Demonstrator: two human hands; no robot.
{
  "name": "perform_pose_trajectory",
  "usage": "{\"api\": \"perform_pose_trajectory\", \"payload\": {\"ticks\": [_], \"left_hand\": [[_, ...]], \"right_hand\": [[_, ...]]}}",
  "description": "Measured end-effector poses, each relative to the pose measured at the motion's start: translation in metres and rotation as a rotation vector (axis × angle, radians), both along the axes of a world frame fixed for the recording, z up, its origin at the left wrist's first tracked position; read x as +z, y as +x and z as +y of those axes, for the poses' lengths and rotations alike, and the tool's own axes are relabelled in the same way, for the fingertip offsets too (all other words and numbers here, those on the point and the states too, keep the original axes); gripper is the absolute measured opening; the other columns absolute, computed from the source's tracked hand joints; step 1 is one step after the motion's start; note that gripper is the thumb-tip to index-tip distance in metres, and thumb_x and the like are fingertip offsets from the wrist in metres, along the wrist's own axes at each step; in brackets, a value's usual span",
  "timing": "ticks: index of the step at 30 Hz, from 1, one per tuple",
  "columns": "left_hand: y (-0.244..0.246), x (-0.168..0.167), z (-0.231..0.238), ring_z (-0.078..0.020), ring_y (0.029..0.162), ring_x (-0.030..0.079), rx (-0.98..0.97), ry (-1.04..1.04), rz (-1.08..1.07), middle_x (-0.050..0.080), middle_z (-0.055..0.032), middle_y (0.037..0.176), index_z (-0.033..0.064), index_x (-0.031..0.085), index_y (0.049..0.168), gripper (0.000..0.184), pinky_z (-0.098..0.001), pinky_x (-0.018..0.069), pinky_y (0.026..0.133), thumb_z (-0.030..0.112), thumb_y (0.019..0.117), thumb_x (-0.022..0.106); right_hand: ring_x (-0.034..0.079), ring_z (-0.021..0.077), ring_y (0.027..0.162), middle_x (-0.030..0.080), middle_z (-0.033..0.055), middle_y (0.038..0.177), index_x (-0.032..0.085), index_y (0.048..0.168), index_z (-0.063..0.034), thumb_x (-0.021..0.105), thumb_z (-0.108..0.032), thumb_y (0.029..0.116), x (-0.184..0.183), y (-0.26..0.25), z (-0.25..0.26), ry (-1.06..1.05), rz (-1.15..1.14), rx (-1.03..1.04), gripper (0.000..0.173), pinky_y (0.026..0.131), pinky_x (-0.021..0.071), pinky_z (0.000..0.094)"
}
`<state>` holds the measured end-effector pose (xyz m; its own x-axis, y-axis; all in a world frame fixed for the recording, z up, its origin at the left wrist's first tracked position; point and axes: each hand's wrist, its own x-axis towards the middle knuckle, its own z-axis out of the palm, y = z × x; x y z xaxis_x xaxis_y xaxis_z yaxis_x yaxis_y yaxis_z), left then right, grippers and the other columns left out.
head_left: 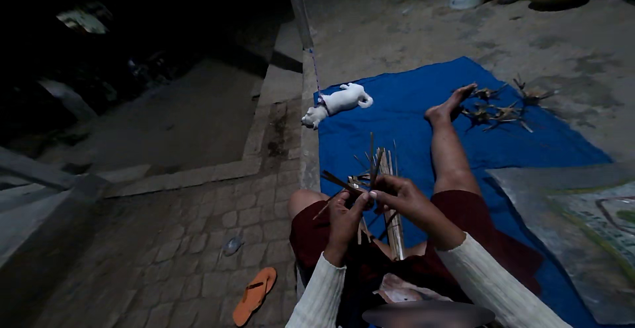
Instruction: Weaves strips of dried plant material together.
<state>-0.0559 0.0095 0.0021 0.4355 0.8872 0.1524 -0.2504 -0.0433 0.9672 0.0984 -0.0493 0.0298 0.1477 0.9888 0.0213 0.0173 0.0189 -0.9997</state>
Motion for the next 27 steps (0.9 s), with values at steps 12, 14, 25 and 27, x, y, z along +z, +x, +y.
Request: {"api": "perform_pose_trajectory", "payload": {"ticks": [12,14,25,27], "left_hand": [[0.003,-0.007,-0.003,-0.0081,0.078,0.068,-0.003,0.04,-0.161,0.071,-0.0019,0.09,-0.0023,0.065,0.103,0.01,-0.0272,0.06,0.076,-0.003,0.097,0.056],[0.007,-0.009,-0.004,-0.0082,0.084,0.069,0.045,0.132,-0.172,0.072,-0.0018,0.095,-0.0023,0.067,0.103,0.012,-0.0277,0.0603,0.079,-0.003,0.0963,0.057],[-0.003,-0.018,0.001,-0.0022,0.1,0.064,-0.077,0.369,0.002,0.069,0.0013,0.102,-0.0007,0.067,0.102,0.011,-0.025,0.0531,0.094,0.004,0.0977,0.058],[-0.005,-0.015,0.002,-0.0054,0.103,0.064,-0.174,0.291,-0.017,0.069,-0.0003,0.107,-0.0021,0.066,0.109,0.015,-0.0284,0.0534,0.096,0.004,0.0996,0.056]], "right_hand": [[0.066,0.0081,0.07,0.066,-0.0005,0.082,0.064,0.1,-0.0023,0.058,-0.006,0.0989,-0.011,-0.01,0.003,0.16,0.18,-0.153,0.007,0.067,0.0589,0.0261],[0.069,0.0113,0.075,0.069,0.0035,0.087,0.065,0.104,0.0,0.058,-0.007,0.1002,-0.009,-0.011,0.003,0.161,0.191,-0.181,0.01,0.071,0.0615,0.0284],[0.067,0.0047,0.087,0.071,-0.0015,0.092,0.069,0.1,-0.0022,0.061,-0.005,0.0963,-0.017,-0.005,0.003,0.288,0.106,-0.126,0.009,0.084,0.0566,0.0238],[0.068,0.0069,0.087,0.071,0.0004,0.093,0.07,0.099,-0.0021,0.063,-0.007,0.0967,-0.018,-0.003,0.003,0.305,0.087,-0.154,0.009,0.084,0.0578,0.026]]}}
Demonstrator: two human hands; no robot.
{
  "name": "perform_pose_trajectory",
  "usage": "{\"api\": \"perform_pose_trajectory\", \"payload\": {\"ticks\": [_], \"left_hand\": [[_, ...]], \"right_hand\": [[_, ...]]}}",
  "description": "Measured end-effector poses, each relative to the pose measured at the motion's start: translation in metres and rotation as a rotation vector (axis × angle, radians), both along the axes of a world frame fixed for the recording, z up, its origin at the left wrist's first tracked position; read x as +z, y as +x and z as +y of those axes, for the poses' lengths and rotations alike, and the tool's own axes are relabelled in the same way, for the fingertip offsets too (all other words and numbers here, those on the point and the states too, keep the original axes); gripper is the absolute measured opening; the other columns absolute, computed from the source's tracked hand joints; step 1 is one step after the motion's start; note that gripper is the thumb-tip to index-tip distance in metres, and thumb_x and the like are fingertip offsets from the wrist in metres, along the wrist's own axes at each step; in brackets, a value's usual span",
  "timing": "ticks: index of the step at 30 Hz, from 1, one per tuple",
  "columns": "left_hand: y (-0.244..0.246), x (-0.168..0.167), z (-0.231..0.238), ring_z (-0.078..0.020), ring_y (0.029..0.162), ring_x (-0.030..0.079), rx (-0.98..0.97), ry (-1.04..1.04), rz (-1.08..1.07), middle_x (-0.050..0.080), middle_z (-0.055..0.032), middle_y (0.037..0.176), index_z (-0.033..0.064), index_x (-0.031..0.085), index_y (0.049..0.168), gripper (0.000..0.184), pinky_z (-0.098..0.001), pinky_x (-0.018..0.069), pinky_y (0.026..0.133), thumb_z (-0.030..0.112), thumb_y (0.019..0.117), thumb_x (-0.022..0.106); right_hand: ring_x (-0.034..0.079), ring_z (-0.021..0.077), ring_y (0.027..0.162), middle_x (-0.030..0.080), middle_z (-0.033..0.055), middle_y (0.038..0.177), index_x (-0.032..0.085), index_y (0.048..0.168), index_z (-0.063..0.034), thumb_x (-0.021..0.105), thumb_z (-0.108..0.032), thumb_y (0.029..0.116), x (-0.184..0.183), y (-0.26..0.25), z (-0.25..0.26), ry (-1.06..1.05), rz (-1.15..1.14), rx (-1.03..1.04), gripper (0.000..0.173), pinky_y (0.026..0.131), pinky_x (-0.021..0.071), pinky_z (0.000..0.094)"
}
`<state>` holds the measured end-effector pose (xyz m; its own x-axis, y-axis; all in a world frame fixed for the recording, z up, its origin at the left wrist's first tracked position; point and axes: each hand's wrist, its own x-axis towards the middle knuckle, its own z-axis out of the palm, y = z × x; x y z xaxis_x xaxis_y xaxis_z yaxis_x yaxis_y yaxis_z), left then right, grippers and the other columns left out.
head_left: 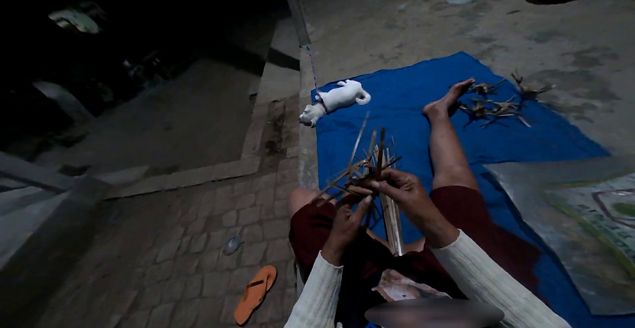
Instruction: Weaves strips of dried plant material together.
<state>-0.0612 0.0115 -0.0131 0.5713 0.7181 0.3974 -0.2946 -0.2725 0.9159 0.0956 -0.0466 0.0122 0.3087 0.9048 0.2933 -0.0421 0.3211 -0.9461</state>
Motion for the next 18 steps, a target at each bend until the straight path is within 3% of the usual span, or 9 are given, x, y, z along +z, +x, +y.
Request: {"api": "perform_pose_trajectory", "payload": {"ticks": [4,8,11,13,15,18], "left_hand": [[0.0,0.001,-0.004,-0.0043,0.099,0.064,0.003,-0.069,0.005,0.068,0.001,0.106,-0.0021,0.065,0.109,0.015,-0.0275,0.055,0.092,0.003,0.0995,0.055],[-0.002,0.002,-0.003,-0.0054,0.1,0.064,-0.04,-0.048,0.044,0.068,-0.0007,0.107,-0.0028,0.065,0.109,0.015,-0.0276,0.0544,0.092,0.002,0.0982,0.055],[-0.016,0.006,0.01,-0.0048,0.096,0.066,-0.008,0.008,0.075,0.071,-0.002,0.106,-0.0053,0.065,0.111,0.019,-0.0261,0.0558,0.089,-0.004,0.0935,0.056],[-0.029,0.014,0.021,-0.0097,0.096,0.07,0.13,0.003,0.072,0.073,-0.0073,0.11,-0.006,0.065,0.11,0.018,-0.0287,0.0579,0.086,-0.002,0.0973,0.054],[-0.039,0.021,0.028,-0.0093,0.092,0.069,0.276,0.014,0.092,0.073,-0.0064,0.108,-0.003,0.065,0.109,0.016,-0.0266,0.0571,0.081,0.003,0.0994,0.053],[-0.039,0.027,0.023,-0.0053,0.088,0.067,0.243,0.098,0.166,0.073,-0.0063,0.106,-0.004,0.068,0.11,0.018,-0.0221,0.0555,0.076,0.004,0.095,0.062]], "right_hand": [[0.067,0.0061,0.092,0.07,0.0019,0.101,0.071,0.1,-0.0017,0.062,-0.008,0.0946,0.002,0.003,-0.001,-0.009,-0.108,-0.017,0.012,0.086,0.0567,0.0249],[0.068,0.006,0.091,0.072,0.0027,0.098,0.071,0.099,-0.0007,0.062,-0.008,0.0955,0.002,0.004,-0.002,-0.009,-0.146,-0.037,0.012,0.086,0.0578,0.0249],[0.064,0.0043,0.098,0.071,0.0033,0.101,0.073,0.101,-0.0015,0.062,-0.013,0.0963,0.008,0.02,-0.007,-0.006,-0.405,-0.123,0.017,0.092,0.0529,0.0239],[0.064,0.0147,0.096,0.071,0.0078,0.097,0.075,0.1,-0.0017,0.064,-0.015,0.0959,0.013,0.034,-0.012,0.014,-0.65,-0.182,0.018,0.093,0.0507,0.0368],[0.066,0.0252,0.093,0.072,0.0105,0.092,0.076,0.098,-0.0025,0.065,-0.016,0.0956,0.018,0.041,-0.016,0.029,-0.831,-0.197,0.017,0.095,0.0467,0.0515],[0.069,0.0303,0.098,0.073,0.0129,0.098,0.076,0.101,-0.0029,0.064,-0.017,0.0983,0.019,0.033,-0.018,0.012,-0.919,-0.069,0.019,0.099,0.0465,0.0582]]}}
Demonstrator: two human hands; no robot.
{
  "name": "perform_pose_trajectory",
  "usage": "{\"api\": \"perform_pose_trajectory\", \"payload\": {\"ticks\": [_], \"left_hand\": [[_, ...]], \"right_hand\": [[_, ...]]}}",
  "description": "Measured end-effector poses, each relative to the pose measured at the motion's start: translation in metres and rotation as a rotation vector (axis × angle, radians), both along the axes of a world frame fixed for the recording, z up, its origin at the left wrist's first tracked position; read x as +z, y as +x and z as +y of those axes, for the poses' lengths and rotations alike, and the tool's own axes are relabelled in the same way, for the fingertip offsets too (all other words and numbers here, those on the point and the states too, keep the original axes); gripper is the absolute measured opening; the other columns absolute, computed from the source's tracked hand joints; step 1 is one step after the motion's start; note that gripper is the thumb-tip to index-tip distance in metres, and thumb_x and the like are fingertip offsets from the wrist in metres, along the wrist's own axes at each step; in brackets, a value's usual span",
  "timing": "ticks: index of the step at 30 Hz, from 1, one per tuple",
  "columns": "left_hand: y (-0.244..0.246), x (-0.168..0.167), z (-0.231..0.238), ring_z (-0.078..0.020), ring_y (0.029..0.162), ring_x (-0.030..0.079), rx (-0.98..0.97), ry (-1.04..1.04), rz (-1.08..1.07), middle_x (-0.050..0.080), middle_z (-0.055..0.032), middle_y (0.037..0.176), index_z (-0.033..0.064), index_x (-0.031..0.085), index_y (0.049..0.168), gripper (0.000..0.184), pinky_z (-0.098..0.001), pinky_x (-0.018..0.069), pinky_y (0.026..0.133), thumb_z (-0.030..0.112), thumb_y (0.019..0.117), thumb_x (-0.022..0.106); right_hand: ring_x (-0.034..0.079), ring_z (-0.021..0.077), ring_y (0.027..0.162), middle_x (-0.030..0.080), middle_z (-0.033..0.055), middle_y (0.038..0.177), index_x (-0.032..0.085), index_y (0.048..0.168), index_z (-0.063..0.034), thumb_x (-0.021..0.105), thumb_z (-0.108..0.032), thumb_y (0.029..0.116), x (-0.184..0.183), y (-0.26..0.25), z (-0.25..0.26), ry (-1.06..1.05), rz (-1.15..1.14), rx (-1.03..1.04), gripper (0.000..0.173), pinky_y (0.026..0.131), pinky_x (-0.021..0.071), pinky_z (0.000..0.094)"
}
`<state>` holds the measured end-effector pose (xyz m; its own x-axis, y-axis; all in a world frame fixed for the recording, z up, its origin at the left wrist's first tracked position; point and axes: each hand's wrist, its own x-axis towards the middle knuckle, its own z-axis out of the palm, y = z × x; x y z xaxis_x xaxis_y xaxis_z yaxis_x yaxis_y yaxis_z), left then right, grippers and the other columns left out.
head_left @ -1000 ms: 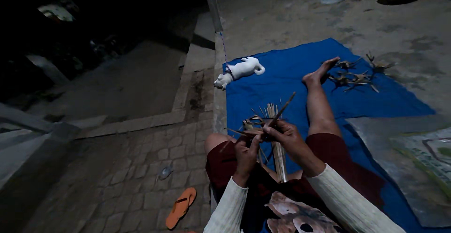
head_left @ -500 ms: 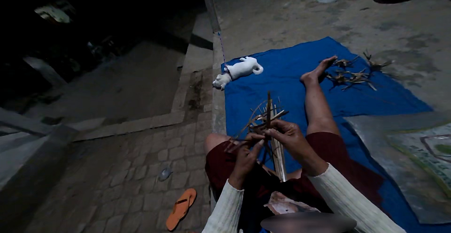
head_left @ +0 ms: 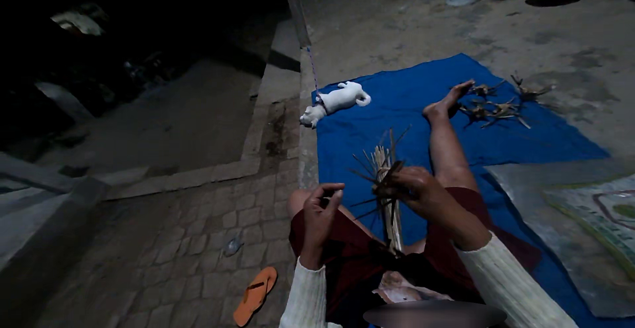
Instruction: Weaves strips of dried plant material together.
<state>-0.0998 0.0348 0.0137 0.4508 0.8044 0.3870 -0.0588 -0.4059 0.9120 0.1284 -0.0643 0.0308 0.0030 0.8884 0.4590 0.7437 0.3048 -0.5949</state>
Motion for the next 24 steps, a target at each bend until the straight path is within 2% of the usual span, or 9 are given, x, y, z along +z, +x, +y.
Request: {"api": "perform_pose_trajectory", "payload": {"ticks": [2,5,9,13,16,19,22,24], "left_hand": [[0.013,-0.005,-0.009,-0.0058,0.089,0.066,-0.119,-0.015,0.074,0.072,-0.0065,0.108,-0.0034,0.068,0.111,0.022,-0.0225,0.0545,0.076,0.003,0.0904,0.067],[0.025,-0.014,-0.018,-0.0081,0.094,0.067,-0.242,-0.167,0.126,0.07,-0.0053,0.107,-0.0025,0.065,0.119,0.032,-0.0262,0.0568,0.083,-0.002,0.0871,0.067],[0.022,-0.02,-0.015,-0.0083,0.095,0.065,-0.322,-0.164,0.038,0.069,-0.0044,0.106,-0.0043,0.063,0.121,0.034,-0.0272,0.055,0.087,-0.004,0.0866,0.068],[0.02,-0.02,-0.013,-0.0074,0.091,0.066,-0.274,-0.173,0.0,0.07,-0.0042,0.102,-0.0047,0.063,0.119,0.033,-0.0261,0.0558,0.084,-0.004,0.0861,0.07],[0.022,-0.017,-0.018,-0.0069,0.085,0.067,-0.18,-0.251,-0.01,0.071,-0.0039,0.097,-0.0042,0.068,0.113,0.028,-0.0243,0.0569,0.078,-0.002,0.0855,0.072],[0.024,-0.016,-0.02,-0.0064,0.082,0.066,-0.117,-0.254,0.05,0.071,-0.003,0.092,-0.0017,0.071,0.1,0.014,-0.0235,0.056,0.077,0.001,0.0863,0.072],[0.026,-0.015,-0.02,-0.0067,0.078,0.065,-0.079,-0.277,0.063,0.069,-0.0038,0.089,-0.0011,0.071,0.096,0.011,-0.023,0.0558,0.072,0.002,0.0863,0.072],[0.028,-0.015,-0.02,-0.0068,0.078,0.065,-0.078,-0.273,0.019,0.07,-0.0043,0.09,-0.0018,0.071,0.097,0.011,-0.0229,0.0559,0.072,-0.001,0.0857,0.071]], "right_hand": [[0.07,0.0317,0.101,0.074,0.0153,0.1,0.075,0.102,-0.0002,0.063,-0.012,0.0974,-0.002,-0.014,0.001,-0.06,0.011,0.092,0.017,0.102,0.046,0.0572],[0.069,0.0326,0.101,0.073,0.0167,0.1,0.073,0.106,0.0016,0.062,-0.009,0.098,-0.006,-0.027,0.004,-0.143,0.021,0.162,0.017,0.105,0.0433,0.058],[0.069,0.0275,0.095,0.073,0.0141,0.096,0.073,0.103,0.0009,0.063,-0.009,0.097,-0.012,-0.024,0.006,-0.093,0.089,0.187,0.016,0.096,0.0509,0.0495],[0.066,0.0272,0.093,0.071,0.0124,0.093,0.074,0.1,-0.002,0.064,-0.014,0.0973,-0.017,-0.03,0.009,-0.029,0.102,0.144,0.016,0.089,0.052,0.0447],[0.065,0.0301,0.099,0.069,0.0124,0.097,0.076,0.102,-0.0059,0.066,-0.019,0.0965,-0.02,-0.033,0.011,0.002,0.074,0.062,0.017,0.091,0.0505,0.0503],[0.067,0.0315,0.096,0.071,0.0124,0.095,0.077,0.101,-0.0058,0.067,-0.02,0.0958,-0.019,-0.03,0.01,-0.034,0.048,0.02,0.018,0.088,0.0517,0.0523],[0.067,0.0312,0.098,0.072,0.0155,0.1,0.075,0.106,-0.0019,0.065,-0.016,0.098,-0.016,-0.026,0.009,-0.158,0.095,0.052,0.019,0.09,0.0534,0.0477],[0.067,0.0251,0.098,0.07,0.0154,0.103,0.073,0.109,0.0001,0.062,-0.015,0.0998,-0.015,-0.025,0.009,-0.235,0.196,0.073,0.021,0.091,0.0538,0.0416]]}}
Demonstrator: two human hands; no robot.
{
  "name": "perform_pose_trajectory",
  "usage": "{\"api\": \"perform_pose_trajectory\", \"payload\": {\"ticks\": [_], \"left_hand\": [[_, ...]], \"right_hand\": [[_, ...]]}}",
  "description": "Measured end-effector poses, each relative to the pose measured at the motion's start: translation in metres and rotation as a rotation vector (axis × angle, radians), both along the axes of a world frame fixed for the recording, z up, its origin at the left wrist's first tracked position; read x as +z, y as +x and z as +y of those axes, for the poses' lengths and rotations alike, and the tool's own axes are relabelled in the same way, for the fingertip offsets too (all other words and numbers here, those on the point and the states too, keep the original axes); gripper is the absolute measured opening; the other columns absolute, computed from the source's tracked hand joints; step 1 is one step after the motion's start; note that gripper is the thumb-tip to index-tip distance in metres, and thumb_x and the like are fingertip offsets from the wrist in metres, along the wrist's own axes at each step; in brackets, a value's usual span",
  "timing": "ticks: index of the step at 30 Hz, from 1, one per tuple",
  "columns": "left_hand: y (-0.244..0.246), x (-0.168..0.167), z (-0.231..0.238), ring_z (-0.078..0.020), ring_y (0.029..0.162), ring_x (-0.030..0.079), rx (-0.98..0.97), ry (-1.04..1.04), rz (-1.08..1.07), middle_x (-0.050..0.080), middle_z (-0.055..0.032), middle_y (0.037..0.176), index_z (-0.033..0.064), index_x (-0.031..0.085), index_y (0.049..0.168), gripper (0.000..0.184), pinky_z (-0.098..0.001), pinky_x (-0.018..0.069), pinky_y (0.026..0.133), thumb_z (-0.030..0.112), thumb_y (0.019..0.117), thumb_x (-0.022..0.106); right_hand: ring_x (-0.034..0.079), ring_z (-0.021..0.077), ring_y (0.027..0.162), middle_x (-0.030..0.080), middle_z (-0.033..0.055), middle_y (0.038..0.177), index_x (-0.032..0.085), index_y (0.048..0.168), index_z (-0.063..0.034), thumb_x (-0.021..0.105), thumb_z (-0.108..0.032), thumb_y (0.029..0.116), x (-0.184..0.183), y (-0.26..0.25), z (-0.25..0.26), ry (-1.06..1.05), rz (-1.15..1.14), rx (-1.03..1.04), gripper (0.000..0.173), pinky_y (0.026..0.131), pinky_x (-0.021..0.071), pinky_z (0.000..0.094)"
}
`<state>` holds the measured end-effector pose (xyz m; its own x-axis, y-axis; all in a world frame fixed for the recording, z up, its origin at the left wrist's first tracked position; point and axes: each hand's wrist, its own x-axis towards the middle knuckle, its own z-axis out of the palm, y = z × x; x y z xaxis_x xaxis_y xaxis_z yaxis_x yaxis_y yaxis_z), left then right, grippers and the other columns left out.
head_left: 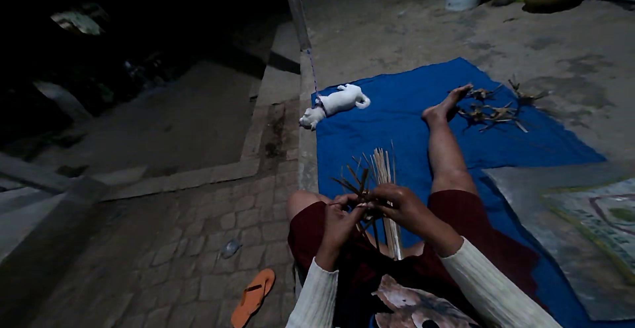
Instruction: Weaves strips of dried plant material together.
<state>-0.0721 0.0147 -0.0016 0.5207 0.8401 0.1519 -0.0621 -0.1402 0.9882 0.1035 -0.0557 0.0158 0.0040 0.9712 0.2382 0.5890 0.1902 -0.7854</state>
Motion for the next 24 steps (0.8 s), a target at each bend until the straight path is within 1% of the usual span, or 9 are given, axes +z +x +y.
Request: {"api": "perform_pose_trajectory", "payload": {"ticks": [3,5,9,11,14,16,18,21,24], "left_hand": [[-0.002,-0.005,0.003,-0.0067,0.088,0.065,-0.019,0.117,-0.02,0.07,-0.0048,0.095,-0.0023,0.072,0.099,0.012,-0.0229,0.0541,0.081,0.002,0.0872,0.07],[-0.002,-0.007,0.003,-0.0053,0.093,0.066,-0.032,0.216,-0.039,0.071,-0.0046,0.095,-0.0033,0.073,0.097,0.012,-0.0223,0.0536,0.088,0.001,0.0865,0.069],[0.001,-0.013,0.002,-0.0082,0.098,0.064,-0.114,0.359,-0.081,0.074,-0.0035,0.095,0.0002,0.077,0.096,0.015,-0.025,0.0501,0.094,-0.002,0.0859,0.066],[0.003,-0.014,0.001,-0.0086,0.098,0.065,-0.121,0.343,-0.07,0.074,-0.0037,0.097,0.0011,0.078,0.1,0.018,-0.0258,0.0509,0.093,-0.002,0.0865,0.066],[0.006,-0.01,-0.003,-0.0064,0.09,0.067,-0.067,0.191,-0.055,0.071,-0.0051,0.097,-0.0033,0.072,0.105,0.018,-0.0242,0.0554,0.086,0.0,0.0877,0.069],[0.007,-0.008,-0.003,-0.0072,0.082,0.067,-0.038,0.086,-0.08,0.07,-0.0046,0.091,-0.0045,0.067,0.103,0.017,-0.0252,0.0569,0.079,-0.002,0.0868,0.07],[0.007,-0.011,-0.001,-0.0078,0.078,0.065,-0.037,0.071,-0.114,0.067,-0.0034,0.086,-0.0033,0.064,0.099,0.015,-0.0251,0.0569,0.075,-0.004,0.0855,0.07],[0.006,-0.01,0.001,-0.0064,0.077,0.064,-0.019,0.096,-0.103,0.065,-0.0015,0.084,-0.0009,0.061,0.096,0.014,-0.024,0.0552,0.074,-0.003,0.0853,0.069],[0.003,-0.01,0.004,-0.0061,0.08,0.063,-0.036,0.133,-0.072,0.065,-0.0017,0.088,-0.0029,0.06,0.105,0.017,-0.0239,0.055,0.076,0.002,0.0904,0.067]], "right_hand": [[0.066,0.0072,0.083,0.069,0.006,0.095,0.07,0.107,-0.0004,0.059,-0.015,0.1022,0.006,-0.001,0.0,-0.114,0.251,-0.032,0.019,0.078,0.057,0.0252],[0.063,0.0056,0.077,0.066,0.0041,0.089,0.068,0.105,-0.0005,0.058,-0.015,0.102,0.008,0.0,0.001,-0.154,0.326,-0.056,0.018,0.073,0.0545,0.0238],[0.062,0.0069,0.076,0.066,0.0049,0.086,0.068,0.101,0.0011,0.062,-0.01,0.0985,0.004,0.001,0.003,-0.198,0.312,-0.058,0.012,0.073,0.0538,0.0257],[0.063,0.0058,0.077,0.066,0.0035,0.086,0.068,0.099,0.0001,0.064,-0.008,0.0962,-0.001,0.001,0.004,-0.186,0.329,-0.046,0.009,0.074,0.0548,0.0249],[0.064,0.0034,0.084,0.068,0.0042,0.097,0.069,0.11,-0.0003,0.06,-0.005,0.099,0.008,0.001,0.002,-0.253,0.302,-0.006,0.015,0.079,0.0541,0.0222],[0.065,0.0049,0.088,0.069,0.0075,0.105,0.066,0.118,0.001,0.058,-0.002,0.0983,0.01,0.002,0.001,-0.267,0.277,0.062,0.021,0.081,0.0548,0.0222],[0.066,0.007,0.092,0.068,0.01,0.11,0.064,0.122,0.0025,0.061,-0.004,0.0977,0.007,0.001,0.001,-0.259,0.273,0.101,0.026,0.085,0.0554,0.0232],[0.066,0.0064,0.089,0.069,0.0081,0.104,0.067,0.116,0.0023,0.063,-0.008,0.0978,0.003,0.0,0.003,-0.217,0.302,0.061,0.021,0.083,0.056,0.0234],[0.065,0.0051,0.082,0.069,0.0046,0.097,0.069,0.108,0.0012,0.062,-0.005,0.0977,0.001,0.0,0.004,-0.193,0.376,0.0,0.014,0.078,0.0564,0.0225]]}}
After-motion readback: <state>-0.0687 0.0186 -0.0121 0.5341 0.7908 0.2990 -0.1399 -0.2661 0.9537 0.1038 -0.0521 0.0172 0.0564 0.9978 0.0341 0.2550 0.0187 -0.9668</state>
